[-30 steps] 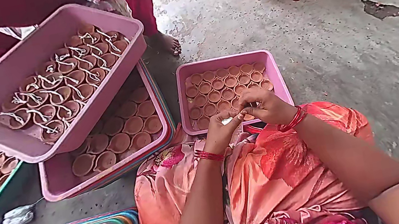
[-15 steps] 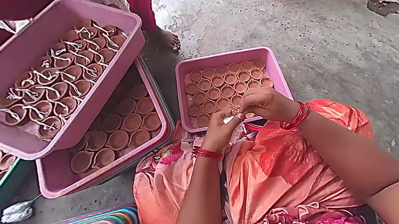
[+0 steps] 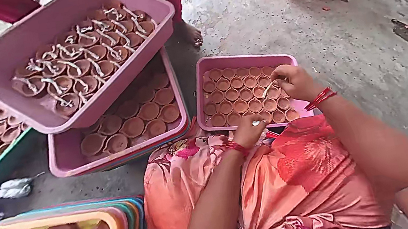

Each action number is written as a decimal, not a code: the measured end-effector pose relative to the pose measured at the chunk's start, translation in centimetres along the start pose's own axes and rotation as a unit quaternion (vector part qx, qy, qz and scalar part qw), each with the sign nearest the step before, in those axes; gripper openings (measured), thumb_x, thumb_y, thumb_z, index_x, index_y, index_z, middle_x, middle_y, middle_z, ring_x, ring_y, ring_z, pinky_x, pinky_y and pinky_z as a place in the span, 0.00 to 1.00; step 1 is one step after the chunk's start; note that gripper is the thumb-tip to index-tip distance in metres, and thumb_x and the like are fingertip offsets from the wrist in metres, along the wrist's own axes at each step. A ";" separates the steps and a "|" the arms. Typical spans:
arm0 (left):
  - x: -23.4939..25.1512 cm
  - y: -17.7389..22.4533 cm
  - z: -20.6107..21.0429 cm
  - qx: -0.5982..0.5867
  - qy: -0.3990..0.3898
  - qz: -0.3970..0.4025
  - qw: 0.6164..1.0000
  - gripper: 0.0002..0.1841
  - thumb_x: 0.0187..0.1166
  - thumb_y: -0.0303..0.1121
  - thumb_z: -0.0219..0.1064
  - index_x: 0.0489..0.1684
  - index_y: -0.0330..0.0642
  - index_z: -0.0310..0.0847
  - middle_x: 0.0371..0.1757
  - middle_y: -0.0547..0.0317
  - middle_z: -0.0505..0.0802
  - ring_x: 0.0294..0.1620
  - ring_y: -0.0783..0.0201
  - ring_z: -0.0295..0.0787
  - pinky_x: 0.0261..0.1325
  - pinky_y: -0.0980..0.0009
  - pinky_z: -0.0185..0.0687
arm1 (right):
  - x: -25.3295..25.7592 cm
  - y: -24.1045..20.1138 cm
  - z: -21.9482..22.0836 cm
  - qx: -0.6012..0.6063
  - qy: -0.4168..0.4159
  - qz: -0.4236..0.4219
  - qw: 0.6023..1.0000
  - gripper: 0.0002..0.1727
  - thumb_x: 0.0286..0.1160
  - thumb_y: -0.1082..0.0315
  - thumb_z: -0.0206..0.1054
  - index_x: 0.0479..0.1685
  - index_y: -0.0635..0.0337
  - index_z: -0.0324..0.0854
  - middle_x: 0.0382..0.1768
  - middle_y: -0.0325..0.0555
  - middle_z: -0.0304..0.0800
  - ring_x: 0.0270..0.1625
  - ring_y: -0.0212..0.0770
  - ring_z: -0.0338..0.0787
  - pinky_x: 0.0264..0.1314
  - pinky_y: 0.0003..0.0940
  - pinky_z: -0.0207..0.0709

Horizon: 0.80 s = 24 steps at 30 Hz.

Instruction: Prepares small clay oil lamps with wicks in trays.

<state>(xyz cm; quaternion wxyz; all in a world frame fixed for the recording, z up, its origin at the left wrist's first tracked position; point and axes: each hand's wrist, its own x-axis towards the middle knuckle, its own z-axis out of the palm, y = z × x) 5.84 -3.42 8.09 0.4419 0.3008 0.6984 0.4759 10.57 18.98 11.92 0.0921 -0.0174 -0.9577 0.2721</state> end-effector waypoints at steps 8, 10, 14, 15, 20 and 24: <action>2.4 -1.3 2.5 0.031 -0.100 0.003 0.995 0.16 0.87 0.34 0.60 0.56 0.28 0.84 0.58 0.35 0.89 0.62 0.46 0.86 0.69 0.47 0.76 | 11.3 2.2 8.3 -0.043 -0.038 0.133 0.989 0.12 0.81 0.71 0.62 0.52 0.71 0.86 0.51 0.65 0.90 0.57 0.63 0.89 0.63 0.64 0.77; 2.7 -1.5 2.6 0.052 -0.121 -0.006 0.991 0.16 0.87 0.34 0.59 0.56 0.29 0.84 0.57 0.36 0.90 0.62 0.44 0.86 0.69 0.44 0.76 | 13.5 1.8 10.7 -0.068 0.007 0.192 0.979 0.15 0.81 0.66 0.63 0.55 0.68 0.87 0.53 0.64 0.90 0.59 0.62 0.89 0.64 0.64 0.78; 2.8 -1.4 2.8 0.079 -0.172 -0.033 0.981 0.16 0.85 0.35 0.61 0.57 0.30 0.86 0.57 0.34 0.91 0.64 0.41 0.87 0.70 0.39 0.75 | 16.4 2.6 15.0 -0.157 0.049 0.210 0.964 0.16 0.81 0.61 0.63 0.53 0.65 0.88 0.56 0.60 0.91 0.60 0.60 0.91 0.61 0.61 0.79; 2.7 -1.2 2.7 0.084 -0.185 -0.050 0.978 0.16 0.84 0.35 0.62 0.55 0.30 0.86 0.55 0.34 0.91 0.63 0.40 0.87 0.68 0.38 0.76 | 16.6 3.0 15.9 -0.181 0.042 0.196 0.963 0.17 0.82 0.60 0.63 0.52 0.66 0.87 0.56 0.61 0.91 0.61 0.60 0.91 0.62 0.61 0.78; 2.5 -0.5 2.5 0.096 -0.229 -0.088 0.965 0.18 0.85 0.38 0.62 0.55 0.28 0.85 0.58 0.33 0.89 0.64 0.38 0.86 0.67 0.36 0.76 | 16.2 4.3 18.6 -0.231 -0.002 0.116 0.966 0.16 0.80 0.63 0.63 0.46 0.68 0.88 0.51 0.62 0.93 0.56 0.62 0.92 0.56 0.63 0.78; 2.2 0.1 2.2 0.088 -0.237 -0.081 0.964 0.18 0.85 0.38 0.62 0.54 0.27 0.84 0.58 0.32 0.89 0.65 0.38 0.85 0.67 0.36 0.75 | 15.8 4.6 19.2 -0.234 -0.019 0.071 0.969 0.14 0.77 0.65 0.64 0.42 0.69 0.88 0.47 0.63 0.93 0.53 0.63 0.92 0.53 0.64 0.77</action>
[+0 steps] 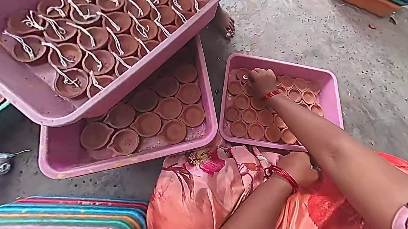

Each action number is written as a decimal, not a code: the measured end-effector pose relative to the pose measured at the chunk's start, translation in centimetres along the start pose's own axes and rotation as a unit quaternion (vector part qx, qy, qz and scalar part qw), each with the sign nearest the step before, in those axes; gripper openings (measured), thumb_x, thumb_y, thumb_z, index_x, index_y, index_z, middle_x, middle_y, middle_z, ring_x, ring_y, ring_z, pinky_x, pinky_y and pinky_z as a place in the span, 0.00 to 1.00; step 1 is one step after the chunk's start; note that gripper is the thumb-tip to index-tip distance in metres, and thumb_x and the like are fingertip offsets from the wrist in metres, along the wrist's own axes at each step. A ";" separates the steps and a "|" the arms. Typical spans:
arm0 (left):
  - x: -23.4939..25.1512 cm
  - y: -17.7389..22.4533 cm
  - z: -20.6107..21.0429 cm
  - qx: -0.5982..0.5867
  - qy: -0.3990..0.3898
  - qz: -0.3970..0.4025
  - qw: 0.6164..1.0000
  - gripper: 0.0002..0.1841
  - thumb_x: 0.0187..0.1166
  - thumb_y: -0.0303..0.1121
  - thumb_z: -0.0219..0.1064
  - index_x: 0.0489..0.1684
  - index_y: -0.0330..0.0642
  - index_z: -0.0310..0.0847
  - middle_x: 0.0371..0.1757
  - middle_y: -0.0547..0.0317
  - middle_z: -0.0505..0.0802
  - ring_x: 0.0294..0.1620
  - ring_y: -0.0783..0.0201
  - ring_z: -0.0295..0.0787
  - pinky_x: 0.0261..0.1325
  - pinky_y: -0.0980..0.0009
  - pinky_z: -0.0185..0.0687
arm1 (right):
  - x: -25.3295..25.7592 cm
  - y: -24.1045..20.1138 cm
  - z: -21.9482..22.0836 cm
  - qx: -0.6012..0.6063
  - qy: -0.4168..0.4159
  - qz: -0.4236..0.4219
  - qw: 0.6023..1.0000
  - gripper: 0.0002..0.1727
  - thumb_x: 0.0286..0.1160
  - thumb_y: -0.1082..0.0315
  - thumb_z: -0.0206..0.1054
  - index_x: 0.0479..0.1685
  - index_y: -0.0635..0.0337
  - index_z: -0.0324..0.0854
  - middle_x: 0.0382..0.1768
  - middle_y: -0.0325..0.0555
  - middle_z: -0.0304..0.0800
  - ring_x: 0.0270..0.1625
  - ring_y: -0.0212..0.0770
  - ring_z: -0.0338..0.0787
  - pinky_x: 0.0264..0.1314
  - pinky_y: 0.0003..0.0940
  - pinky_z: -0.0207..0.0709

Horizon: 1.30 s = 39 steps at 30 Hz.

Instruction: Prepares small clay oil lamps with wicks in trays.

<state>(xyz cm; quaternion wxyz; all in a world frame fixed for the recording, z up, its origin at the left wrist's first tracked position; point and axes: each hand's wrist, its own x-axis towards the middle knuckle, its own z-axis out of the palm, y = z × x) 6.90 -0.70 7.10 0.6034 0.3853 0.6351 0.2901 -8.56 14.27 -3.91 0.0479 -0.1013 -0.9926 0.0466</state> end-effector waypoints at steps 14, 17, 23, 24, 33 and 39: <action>-0.9 0.6 -0.4 0.015 -0.009 -0.005 1.000 0.18 0.82 0.33 0.64 0.59 0.25 0.82 0.62 0.31 0.88 0.67 0.37 0.84 0.69 0.37 0.74 | 0.4 -1.7 -1.6 -0.014 -0.028 0.009 0.999 0.15 0.79 0.65 0.65 0.50 0.69 0.88 0.53 0.64 0.92 0.60 0.63 0.90 0.60 0.65 0.74; -1.0 0.7 -0.3 0.028 -0.019 -0.002 0.999 0.18 0.82 0.32 0.64 0.62 0.24 0.81 0.65 0.30 0.86 0.70 0.37 0.82 0.71 0.37 0.73 | 0.2 -2.1 -1.0 -0.021 -0.030 -0.004 0.999 0.14 0.77 0.64 0.66 0.48 0.68 0.89 0.50 0.63 0.93 0.56 0.63 0.91 0.57 0.65 0.75; -0.6 0.4 0.0 0.027 -0.010 0.010 1.000 0.18 0.83 0.33 0.63 0.62 0.26 0.81 0.64 0.32 0.87 0.70 0.38 0.83 0.71 0.37 0.73 | 0.9 -2.5 -1.9 0.025 -0.123 0.047 0.991 0.17 0.75 0.58 0.67 0.50 0.63 0.90 0.53 0.61 0.92 0.61 0.63 0.88 0.63 0.69 0.70; -0.6 0.4 -0.1 0.024 -0.012 0.008 1.000 0.18 0.82 0.32 0.63 0.62 0.26 0.81 0.64 0.31 0.87 0.70 0.38 0.83 0.71 0.37 0.73 | 0.9 -2.4 -2.3 0.058 -0.131 0.077 0.987 0.18 0.77 0.58 0.65 0.53 0.61 0.90 0.55 0.59 0.92 0.63 0.62 0.88 0.66 0.70 0.67; -0.3 0.1 -0.2 -0.018 0.016 0.016 1.000 0.18 0.84 0.35 0.63 0.58 0.26 0.83 0.60 0.30 0.88 0.66 0.36 0.84 0.69 0.35 0.73 | 0.5 -5.6 -10.0 0.261 -0.166 0.255 0.916 0.18 0.88 0.72 0.52 0.63 0.71 0.84 0.63 0.69 0.87 0.71 0.62 0.83 0.76 0.60 0.67; -0.4 -0.2 -1.6 -0.448 0.294 0.145 0.832 0.13 0.82 0.23 0.61 0.58 0.23 0.77 0.48 0.44 0.86 0.44 0.62 0.85 0.52 0.65 0.84 | -4.2 1.1 -13.3 0.465 0.002 0.174 0.868 0.11 0.85 0.70 0.58 0.49 0.64 0.85 0.32 0.36 0.84 0.29 0.23 0.78 0.35 0.22 0.74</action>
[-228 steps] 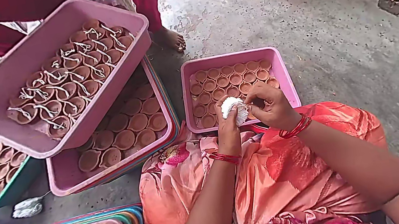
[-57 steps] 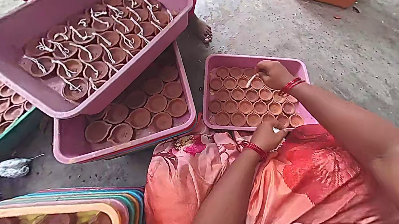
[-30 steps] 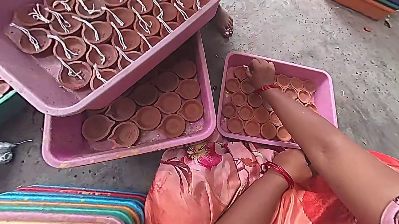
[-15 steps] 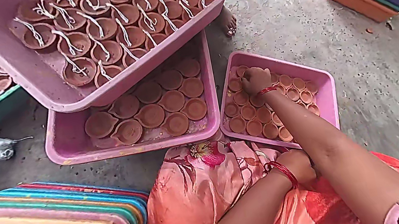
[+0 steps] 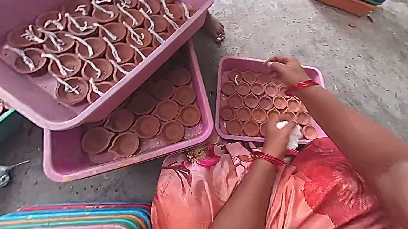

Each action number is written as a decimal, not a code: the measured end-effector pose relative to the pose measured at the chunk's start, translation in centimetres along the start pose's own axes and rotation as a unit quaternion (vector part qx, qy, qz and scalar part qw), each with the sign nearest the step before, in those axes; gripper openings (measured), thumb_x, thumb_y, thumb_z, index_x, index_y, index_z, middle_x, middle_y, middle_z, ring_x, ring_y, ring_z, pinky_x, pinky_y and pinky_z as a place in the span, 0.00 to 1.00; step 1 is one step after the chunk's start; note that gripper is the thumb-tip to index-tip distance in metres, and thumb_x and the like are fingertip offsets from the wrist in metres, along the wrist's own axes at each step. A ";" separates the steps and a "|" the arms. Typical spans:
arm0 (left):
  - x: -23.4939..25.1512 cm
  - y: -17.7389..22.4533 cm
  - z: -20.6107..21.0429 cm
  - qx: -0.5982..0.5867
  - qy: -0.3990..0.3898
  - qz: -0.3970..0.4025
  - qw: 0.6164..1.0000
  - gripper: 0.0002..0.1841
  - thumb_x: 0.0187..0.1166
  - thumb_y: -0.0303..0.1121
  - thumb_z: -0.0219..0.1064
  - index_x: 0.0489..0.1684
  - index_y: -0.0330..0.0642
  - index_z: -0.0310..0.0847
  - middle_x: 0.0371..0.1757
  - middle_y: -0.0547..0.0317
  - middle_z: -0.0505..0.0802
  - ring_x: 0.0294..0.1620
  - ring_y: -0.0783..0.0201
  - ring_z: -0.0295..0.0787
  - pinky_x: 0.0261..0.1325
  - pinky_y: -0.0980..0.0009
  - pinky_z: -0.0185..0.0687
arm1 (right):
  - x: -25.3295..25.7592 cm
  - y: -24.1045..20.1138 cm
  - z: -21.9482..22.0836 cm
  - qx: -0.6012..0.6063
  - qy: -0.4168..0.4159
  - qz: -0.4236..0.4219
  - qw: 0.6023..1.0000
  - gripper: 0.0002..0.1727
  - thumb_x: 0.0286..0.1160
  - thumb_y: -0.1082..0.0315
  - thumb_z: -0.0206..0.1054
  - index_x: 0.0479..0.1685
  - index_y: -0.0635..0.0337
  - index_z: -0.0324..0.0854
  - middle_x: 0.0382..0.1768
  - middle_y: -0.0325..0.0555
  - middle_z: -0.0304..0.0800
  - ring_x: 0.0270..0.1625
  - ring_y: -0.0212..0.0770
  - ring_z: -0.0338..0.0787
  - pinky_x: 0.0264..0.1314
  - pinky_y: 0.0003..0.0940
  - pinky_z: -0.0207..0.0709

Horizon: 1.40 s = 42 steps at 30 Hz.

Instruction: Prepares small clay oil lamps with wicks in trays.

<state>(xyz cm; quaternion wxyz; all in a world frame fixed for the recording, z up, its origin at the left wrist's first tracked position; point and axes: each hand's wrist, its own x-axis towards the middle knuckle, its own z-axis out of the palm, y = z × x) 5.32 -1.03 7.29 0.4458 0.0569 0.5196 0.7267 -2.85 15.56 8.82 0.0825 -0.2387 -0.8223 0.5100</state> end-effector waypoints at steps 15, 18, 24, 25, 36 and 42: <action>-3.2 0.8 -1.1 -0.262 -0.118 0.176 0.942 0.22 0.62 0.28 0.70 0.58 0.56 0.82 0.46 0.66 0.90 0.40 0.72 0.89 0.45 0.74 0.88 | -17.2 -1.6 -5.0 0.033 -0.053 -0.329 0.942 0.05 0.72 0.71 0.70 0.42 0.61 0.87 0.40 0.35 0.90 0.43 0.22 0.87 0.49 0.21 0.85; -3.1 0.9 -1.0 -0.240 -0.112 0.186 0.946 0.21 0.63 0.28 0.69 0.58 0.56 0.82 0.46 0.66 0.90 0.40 0.73 0.88 0.45 0.74 0.87 | -17.3 -1.4 -4.7 0.027 -0.042 -0.358 0.932 0.08 0.70 0.74 0.70 0.45 0.64 0.87 0.42 0.39 0.90 0.44 0.24 0.87 0.51 0.21 0.85; -3.0 0.6 -1.1 -0.216 -0.107 0.185 0.953 0.21 0.64 0.28 0.69 0.58 0.56 0.82 0.46 0.67 0.90 0.43 0.74 0.88 0.47 0.75 0.87 | -17.1 -1.1 -4.5 -0.059 0.006 -0.396 0.917 0.06 0.70 0.72 0.70 0.41 0.61 0.91 0.41 0.41 0.94 0.47 0.30 0.89 0.55 0.29 0.81; -3.0 0.6 -1.1 -0.215 -0.107 0.183 0.953 0.21 0.64 0.29 0.69 0.58 0.56 0.82 0.46 0.67 0.90 0.42 0.74 0.88 0.47 0.75 0.87 | -17.1 -1.0 -4.4 -0.068 0.010 -0.396 0.916 0.05 0.71 0.71 0.70 0.40 0.60 0.91 0.41 0.41 0.94 0.47 0.30 0.89 0.56 0.30 0.80; -3.5 1.4 -0.8 -0.181 -0.100 0.186 0.961 0.31 0.61 0.28 0.80 0.66 0.56 0.72 0.46 0.66 0.89 0.44 0.72 0.89 0.51 0.73 0.88 | -16.5 -1.0 -5.0 -0.056 0.032 -0.395 0.916 0.03 0.67 0.74 0.69 0.33 0.60 0.87 0.38 0.39 0.91 0.48 0.28 0.88 0.55 0.24 0.81; -3.6 1.7 -0.5 -0.152 -0.045 0.172 0.972 0.26 0.64 0.18 0.69 0.62 0.51 0.75 0.40 0.65 0.90 0.40 0.71 0.90 0.47 0.72 0.89 | -16.3 -0.5 -4.8 -0.023 0.010 -0.377 0.926 0.03 0.66 0.74 0.68 0.33 0.62 0.87 0.37 0.39 0.90 0.47 0.27 0.88 0.54 0.22 0.82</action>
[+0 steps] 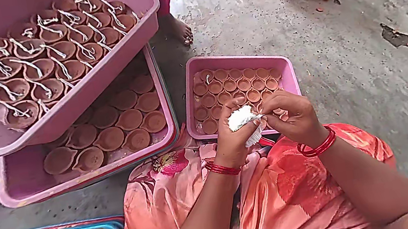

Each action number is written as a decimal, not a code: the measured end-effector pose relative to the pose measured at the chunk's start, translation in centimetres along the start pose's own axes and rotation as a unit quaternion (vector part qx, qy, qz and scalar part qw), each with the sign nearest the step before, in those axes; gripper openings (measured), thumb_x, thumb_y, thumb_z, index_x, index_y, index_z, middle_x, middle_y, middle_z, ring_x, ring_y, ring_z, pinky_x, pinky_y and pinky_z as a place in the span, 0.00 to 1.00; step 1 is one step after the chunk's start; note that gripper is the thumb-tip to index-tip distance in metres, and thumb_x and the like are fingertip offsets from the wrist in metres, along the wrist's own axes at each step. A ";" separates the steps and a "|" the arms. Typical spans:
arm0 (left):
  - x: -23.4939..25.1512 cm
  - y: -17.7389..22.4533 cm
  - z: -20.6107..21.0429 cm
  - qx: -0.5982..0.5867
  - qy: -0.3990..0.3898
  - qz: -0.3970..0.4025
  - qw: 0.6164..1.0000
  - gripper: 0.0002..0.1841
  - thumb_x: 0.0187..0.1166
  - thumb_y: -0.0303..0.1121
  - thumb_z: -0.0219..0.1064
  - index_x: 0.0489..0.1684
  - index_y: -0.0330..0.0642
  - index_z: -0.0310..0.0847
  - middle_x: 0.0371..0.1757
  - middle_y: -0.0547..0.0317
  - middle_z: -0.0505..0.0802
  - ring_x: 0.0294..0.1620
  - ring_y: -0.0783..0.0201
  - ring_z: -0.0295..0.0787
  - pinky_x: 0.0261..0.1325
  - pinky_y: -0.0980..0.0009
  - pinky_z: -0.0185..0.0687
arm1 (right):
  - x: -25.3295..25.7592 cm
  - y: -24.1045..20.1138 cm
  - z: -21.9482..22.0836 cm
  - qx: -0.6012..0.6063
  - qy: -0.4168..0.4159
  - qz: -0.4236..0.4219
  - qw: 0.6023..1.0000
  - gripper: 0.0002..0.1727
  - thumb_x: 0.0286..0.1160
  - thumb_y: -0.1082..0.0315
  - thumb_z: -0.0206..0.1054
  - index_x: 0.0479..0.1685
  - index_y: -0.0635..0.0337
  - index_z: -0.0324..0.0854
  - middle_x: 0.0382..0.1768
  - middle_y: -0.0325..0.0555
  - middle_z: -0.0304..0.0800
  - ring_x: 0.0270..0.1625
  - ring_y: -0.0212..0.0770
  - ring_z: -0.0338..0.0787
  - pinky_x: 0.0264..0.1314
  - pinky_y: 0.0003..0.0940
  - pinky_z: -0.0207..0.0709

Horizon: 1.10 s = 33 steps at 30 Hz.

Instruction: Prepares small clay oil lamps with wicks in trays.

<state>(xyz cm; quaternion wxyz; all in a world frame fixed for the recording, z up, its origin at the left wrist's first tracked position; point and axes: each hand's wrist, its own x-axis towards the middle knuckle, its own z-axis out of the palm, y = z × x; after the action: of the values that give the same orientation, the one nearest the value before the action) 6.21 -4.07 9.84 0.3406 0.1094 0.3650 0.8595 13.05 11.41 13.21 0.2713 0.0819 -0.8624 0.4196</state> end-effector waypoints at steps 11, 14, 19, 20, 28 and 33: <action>0.2 -0.4 -0.1 0.028 0.049 0.049 0.997 0.26 0.62 0.16 0.70 0.59 0.49 0.77 0.43 0.64 0.91 0.43 0.70 0.90 0.49 0.70 0.90 | -0.1 -0.1 0.0 0.079 -0.013 0.095 0.992 0.08 0.68 0.73 0.70 0.43 0.64 0.88 0.39 0.34 0.89 0.41 0.20 0.86 0.47 0.17 0.82; 0.2 -0.5 -0.1 0.038 0.048 0.055 0.997 0.26 0.61 0.16 0.71 0.60 0.48 0.77 0.43 0.63 0.90 0.43 0.70 0.89 0.48 0.70 0.89 | 0.0 -0.1 0.3 0.069 -0.013 0.092 0.993 0.07 0.68 0.74 0.70 0.43 0.65 0.89 0.39 0.36 0.90 0.40 0.20 0.87 0.47 0.16 0.84; 0.2 -0.6 -0.2 0.062 0.049 0.046 0.996 0.27 0.61 0.16 0.71 0.62 0.49 0.77 0.45 0.65 0.89 0.43 0.71 0.89 0.48 0.72 0.89 | 0.2 0.2 0.4 0.058 -0.014 0.058 0.997 0.06 0.69 0.78 0.70 0.41 0.67 0.89 0.40 0.41 0.91 0.41 0.23 0.88 0.47 0.17 0.85; 0.2 -0.6 -0.1 0.064 0.051 0.044 0.996 0.28 0.60 0.16 0.71 0.62 0.48 0.77 0.46 0.64 0.89 0.43 0.71 0.89 0.48 0.72 0.89 | 0.2 0.3 0.4 0.054 -0.016 0.052 0.997 0.06 0.69 0.78 0.70 0.41 0.68 0.89 0.40 0.41 0.91 0.42 0.23 0.88 0.48 0.17 0.85; 0.2 -0.5 -0.3 0.082 0.044 0.038 0.995 0.29 0.59 0.16 0.72 0.63 0.47 0.76 0.46 0.64 0.88 0.42 0.71 0.88 0.47 0.71 0.89 | 0.4 0.5 -0.2 0.019 -0.042 0.013 0.999 0.05 0.69 0.76 0.70 0.38 0.66 0.90 0.40 0.42 0.93 0.45 0.27 0.89 0.54 0.22 0.84; 0.1 -0.4 -0.2 0.060 0.044 0.024 0.997 0.27 0.62 0.18 0.70 0.64 0.49 0.76 0.45 0.65 0.89 0.41 0.71 0.89 0.47 0.71 0.90 | 0.3 0.5 -0.1 0.037 -0.035 0.024 0.998 0.04 0.68 0.77 0.70 0.37 0.67 0.89 0.38 0.42 0.91 0.42 0.25 0.89 0.49 0.19 0.85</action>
<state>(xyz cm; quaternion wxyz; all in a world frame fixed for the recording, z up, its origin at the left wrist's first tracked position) 6.23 -3.91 9.38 0.2965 0.1005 0.4281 0.8478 12.71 11.80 13.09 0.2277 0.0853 -0.8571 0.4542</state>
